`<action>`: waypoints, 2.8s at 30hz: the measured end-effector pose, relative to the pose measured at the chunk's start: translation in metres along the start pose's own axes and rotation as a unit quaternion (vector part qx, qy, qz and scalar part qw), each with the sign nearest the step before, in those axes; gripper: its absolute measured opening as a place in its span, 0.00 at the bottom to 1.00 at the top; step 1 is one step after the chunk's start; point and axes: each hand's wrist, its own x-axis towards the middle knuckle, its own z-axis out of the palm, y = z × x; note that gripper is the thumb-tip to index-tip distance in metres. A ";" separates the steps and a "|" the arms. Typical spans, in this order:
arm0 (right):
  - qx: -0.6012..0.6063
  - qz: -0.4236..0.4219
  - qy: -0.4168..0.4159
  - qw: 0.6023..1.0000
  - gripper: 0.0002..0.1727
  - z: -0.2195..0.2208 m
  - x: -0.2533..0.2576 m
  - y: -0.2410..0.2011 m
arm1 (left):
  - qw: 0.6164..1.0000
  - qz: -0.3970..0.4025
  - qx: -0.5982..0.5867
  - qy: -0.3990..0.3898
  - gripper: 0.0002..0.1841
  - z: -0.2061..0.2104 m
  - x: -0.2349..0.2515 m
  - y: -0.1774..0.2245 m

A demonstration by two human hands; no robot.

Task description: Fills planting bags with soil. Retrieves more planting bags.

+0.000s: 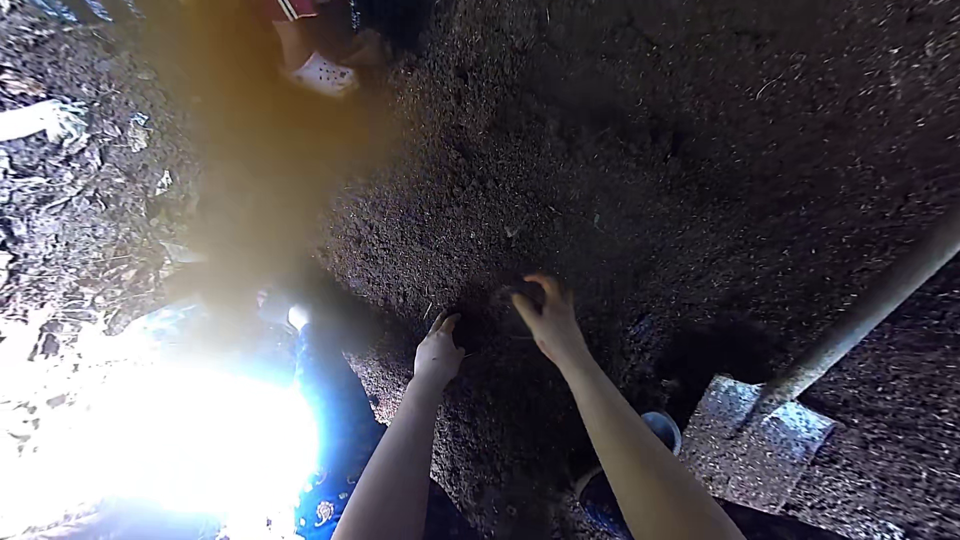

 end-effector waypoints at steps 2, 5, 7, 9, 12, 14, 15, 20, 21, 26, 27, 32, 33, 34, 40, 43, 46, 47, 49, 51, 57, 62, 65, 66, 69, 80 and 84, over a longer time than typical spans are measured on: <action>0.108 0.099 -0.046 0.988 0.34 0.006 -0.021 0.050 | 0.998 -0.011 0.060 -0.035 0.32 -0.001 0.004 -0.001; 0.255 0.353 -0.158 0.886 0.34 0.047 -0.090 0.102 | 0.992 -0.014 0.108 -0.070 0.35 -0.005 0.008 0.003; 0.284 0.481 -0.213 0.801 0.32 0.088 -0.142 0.117 | 0.993 0.008 0.098 -0.058 0.35 -0.016 -0.004 0.014; 0.302 0.565 -0.225 0.734 0.33 0.127 -0.175 0.123 | 0.996 0.035 0.082 -0.020 0.33 -0.035 -0.031 0.029; 0.383 0.626 -0.145 0.664 0.32 0.169 -0.178 0.125 | 0.992 0.101 0.055 0.044 0.35 -0.073 -0.085 0.043; 0.451 0.653 -0.105 0.599 0.34 0.178 -0.163 0.118 | 0.988 0.128 0.046 0.071 0.37 -0.098 -0.114 0.050; 0.472 0.665 -0.084 0.573 0.35 0.183 -0.158 0.116 | 0.987 0.131 0.045 0.084 0.38 -0.107 -0.126 0.056; 0.530 0.678 -0.042 0.508 0.35 0.190 -0.132 0.105 | 0.982 0.154 -0.039 0.101 0.40 -0.124 -0.152 0.070; 0.539 0.670 -0.042 0.509 0.35 0.189 -0.128 0.103 | 0.982 0.156 -0.054 0.094 0.40 -0.122 -0.154 0.070; 0.539 0.606 -0.107 0.575 0.31 0.171 -0.076 0.103 | 0.986 0.140 -0.072 0.049 0.40 -0.100 -0.150 0.069; 0.538 0.602 -0.111 0.580 0.30 0.170 -0.074 0.105 | 0.988 0.133 -0.076 0.036 0.40 -0.096 -0.148 0.067; 0.626 0.550 -0.044 0.551 0.29 0.133 -0.059 0.093 | 0.986 0.135 -0.095 0.022 0.38 -0.082 -0.154 0.056; 0.635 0.546 -0.027 0.546 0.27 0.121 -0.048 0.086 | 0.984 0.143 -0.101 0.022 0.39 -0.079 -0.158 0.053; 0.643 0.553 -0.020 0.530 0.27 0.114 -0.038 0.084 | 0.982 0.157 -0.105 0.020 0.39 -0.075 -0.161 0.049; 0.661 0.547 0.012 0.513 0.30 0.120 -0.022 0.087 | 0.970 0.180 -0.164 -0.009 0.38 -0.043 -0.156 0.042; 0.660 0.486 0.088 0.566 0.29 0.113 -0.011 0.081 | 0.965 0.124 -0.230 -0.022 0.39 -0.021 -0.135 0.029; 0.670 0.418 0.140 0.598 0.35 0.101 0.032 0.080 | 0.978 0.052 -0.197 -0.054 0.40 0.006 -0.091 0.008; 0.670 0.407 0.143 0.603 0.37 0.102 0.044 0.079 | 0.982 0.036 -0.174 -0.068 0.41 0.015 -0.076 0.003; 0.682 0.375 0.145 0.611 0.39 0.110 0.056 0.082 | 0.984 0.012 -0.158 -0.085 0.40 0.027 -0.052 -0.001; 0.691 0.332 0.131 0.628 0.35 0.116 0.050 0.091 | 0.981 0.013 -0.176 -0.080 0.39 0.027 -0.042 -0.002; 0.676 0.265 0.057 0.685 0.31 0.083 0.022 0.100 | 0.981 0.018 -0.177 -0.082 0.38 0.016 -0.040 -0.007; 0.565 0.207 -0.020 0.799 0.34 0.023 -0.011 0.080 | 0.977 0.033 -0.193 -0.079 0.37 0.021 -0.033 -0.003; 0.464 0.207 -0.051 0.860 0.34 0.003 -0.033 0.058 | 0.976 0.041 -0.202 -0.074 0.37 0.025 -0.034 -0.005; 0.417 0.198 -0.060 0.885 0.34 0.002 -0.038 0.050 | 0.975 0.044 -0.208 -0.065 0.38 0.028 -0.035 -0.008; 0.235 0.119 -0.104 0.959 0.38 0.009 -0.044 0.040 | 0.974 0.051 -0.217 -0.047 0.41 0.034 -0.041 -0.013; -0.230 0.008 -0.166 0.959 0.32 0.014 -0.070 -0.066 | 0.983 0.076 -0.165 -0.013 0.45 0.039 -0.068 -0.025; -0.198 -0.039 -0.081 0.976 0.31 0.001 -0.080 -0.053 | 0.985 0.077 -0.155 -0.020 0.44 0.041 -0.067 -0.029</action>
